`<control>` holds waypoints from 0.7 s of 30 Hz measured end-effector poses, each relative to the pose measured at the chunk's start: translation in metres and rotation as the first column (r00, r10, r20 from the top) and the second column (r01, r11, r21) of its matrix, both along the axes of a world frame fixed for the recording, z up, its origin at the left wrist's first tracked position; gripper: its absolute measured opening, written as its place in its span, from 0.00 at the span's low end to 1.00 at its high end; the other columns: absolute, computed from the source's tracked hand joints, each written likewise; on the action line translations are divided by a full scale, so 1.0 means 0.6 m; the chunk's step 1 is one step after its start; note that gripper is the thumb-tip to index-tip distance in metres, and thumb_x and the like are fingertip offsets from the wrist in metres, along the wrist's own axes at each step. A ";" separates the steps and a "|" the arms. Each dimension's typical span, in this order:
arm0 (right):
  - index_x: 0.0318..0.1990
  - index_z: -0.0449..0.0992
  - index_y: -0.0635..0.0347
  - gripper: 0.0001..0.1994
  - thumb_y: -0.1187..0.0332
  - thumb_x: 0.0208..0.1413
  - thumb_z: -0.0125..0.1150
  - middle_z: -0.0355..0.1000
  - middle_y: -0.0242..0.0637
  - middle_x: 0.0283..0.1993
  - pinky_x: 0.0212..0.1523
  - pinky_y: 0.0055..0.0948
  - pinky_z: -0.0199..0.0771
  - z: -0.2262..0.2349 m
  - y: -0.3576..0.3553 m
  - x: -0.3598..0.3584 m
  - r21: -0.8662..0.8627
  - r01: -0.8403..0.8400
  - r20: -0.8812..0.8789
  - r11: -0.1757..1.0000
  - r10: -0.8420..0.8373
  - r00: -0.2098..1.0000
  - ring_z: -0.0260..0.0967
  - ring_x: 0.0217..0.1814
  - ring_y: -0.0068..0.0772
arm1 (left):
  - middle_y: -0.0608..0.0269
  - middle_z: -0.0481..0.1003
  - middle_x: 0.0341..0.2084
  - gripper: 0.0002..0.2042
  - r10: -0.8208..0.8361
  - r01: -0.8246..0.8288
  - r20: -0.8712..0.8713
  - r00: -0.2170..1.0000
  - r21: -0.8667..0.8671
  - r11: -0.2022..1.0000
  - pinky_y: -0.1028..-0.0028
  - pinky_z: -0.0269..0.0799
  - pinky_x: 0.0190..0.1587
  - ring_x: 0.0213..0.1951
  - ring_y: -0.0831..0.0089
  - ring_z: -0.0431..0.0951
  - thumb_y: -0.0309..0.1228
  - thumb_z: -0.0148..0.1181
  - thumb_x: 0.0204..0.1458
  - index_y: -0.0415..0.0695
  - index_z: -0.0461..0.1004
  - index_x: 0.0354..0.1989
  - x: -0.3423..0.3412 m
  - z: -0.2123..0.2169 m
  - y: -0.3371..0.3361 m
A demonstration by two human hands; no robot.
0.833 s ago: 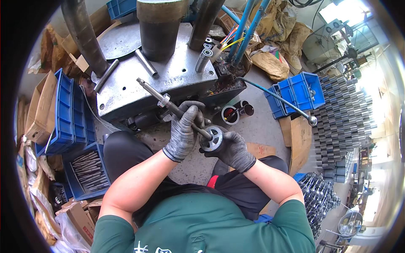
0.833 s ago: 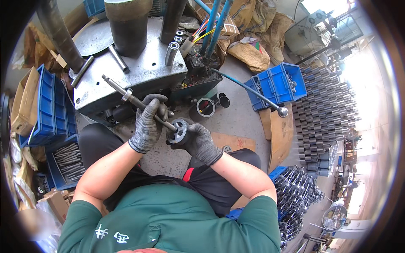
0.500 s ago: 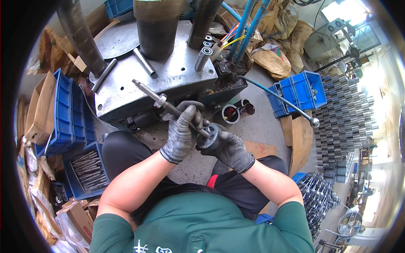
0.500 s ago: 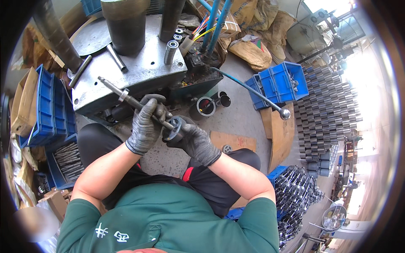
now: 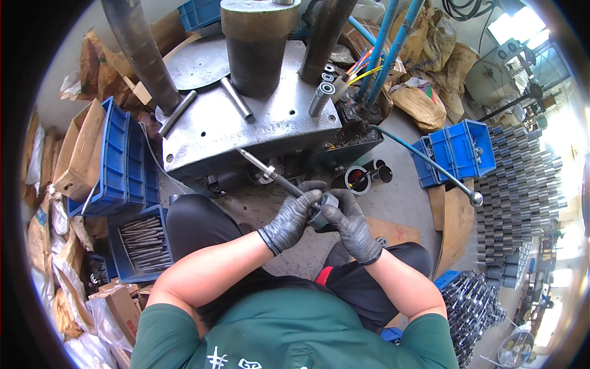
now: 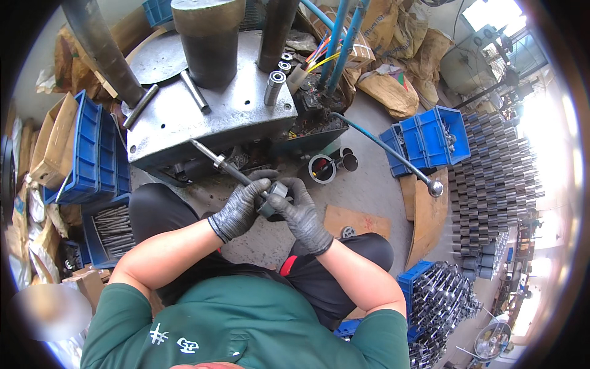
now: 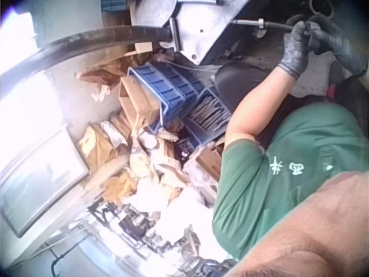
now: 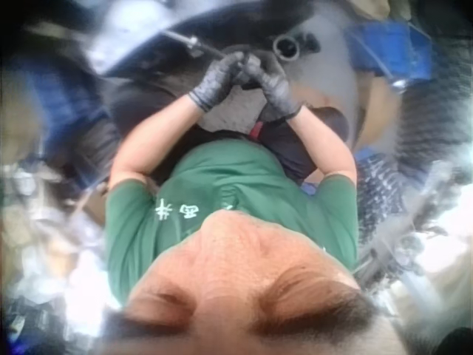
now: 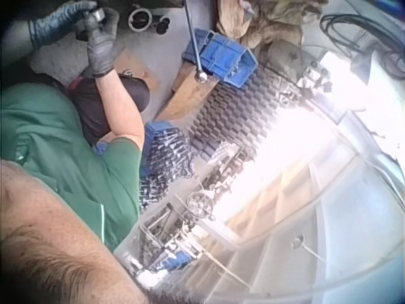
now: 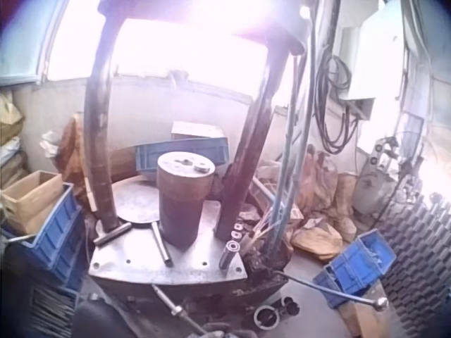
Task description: Operating a press machine to assemble metal gears and bearings onto shafts.
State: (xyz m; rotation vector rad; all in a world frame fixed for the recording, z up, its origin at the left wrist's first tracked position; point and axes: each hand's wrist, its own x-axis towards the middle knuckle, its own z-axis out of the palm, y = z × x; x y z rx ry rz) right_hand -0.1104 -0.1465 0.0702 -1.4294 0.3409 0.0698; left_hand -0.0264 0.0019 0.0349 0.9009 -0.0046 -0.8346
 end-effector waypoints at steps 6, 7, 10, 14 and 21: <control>0.55 0.74 0.66 0.16 0.63 0.70 0.61 0.76 0.35 0.37 0.42 0.28 0.77 0.040 -0.008 -0.002 -0.250 -0.165 0.148 0.954 0.206 0.967 0.74 0.39 0.20 | 0.54 0.79 0.48 0.20 -0.085 0.069 -0.221 0.972 -0.077 0.995 0.63 0.83 0.51 0.49 0.65 0.82 0.35 0.55 0.63 0.42 0.71 0.61 0.002 0.006 0.019; 0.55 0.75 0.66 0.16 0.63 0.69 0.62 0.77 0.36 0.37 0.41 0.28 0.78 0.047 -0.007 -0.003 -0.314 -0.183 0.104 0.932 0.226 0.969 0.75 0.38 0.21 | 0.54 0.80 0.48 0.20 -0.091 0.080 -0.178 0.980 -0.070 0.994 0.63 0.83 0.51 0.49 0.65 0.82 0.35 0.55 0.62 0.42 0.71 0.61 0.001 0.005 0.021; 0.54 0.77 0.64 0.16 0.62 0.66 0.65 0.80 0.39 0.36 0.39 0.29 0.79 0.047 -0.010 0.001 -0.490 -0.138 0.133 0.861 0.230 0.964 0.79 0.36 0.24 | 0.53 0.80 0.48 0.20 -0.096 0.091 -0.136 0.986 -0.048 0.995 0.62 0.83 0.50 0.49 0.64 0.82 0.35 0.56 0.60 0.41 0.73 0.59 0.010 0.014 0.018; 0.54 0.79 0.63 0.16 0.63 0.64 0.67 0.81 0.41 0.38 0.41 0.30 0.80 0.066 -0.010 0.006 -0.650 -0.031 0.222 0.759 0.228 0.948 0.81 0.38 0.28 | 0.53 0.80 0.47 0.19 -0.109 0.104 -0.129 0.986 -0.042 0.994 0.63 0.83 0.51 0.47 0.64 0.82 0.33 0.57 0.57 0.40 0.74 0.56 0.040 0.019 0.016; 0.53 0.80 0.67 0.16 0.70 0.61 0.70 0.82 0.42 0.40 0.44 0.28 0.79 0.050 -0.045 -0.004 -0.629 0.091 0.259 0.772 0.098 0.961 0.78 0.41 0.25 | 0.47 0.81 0.44 0.19 -0.142 0.146 -0.135 0.981 0.020 0.989 0.55 0.84 0.47 0.45 0.47 0.85 0.35 0.55 0.58 0.38 0.75 0.54 0.084 0.001 0.028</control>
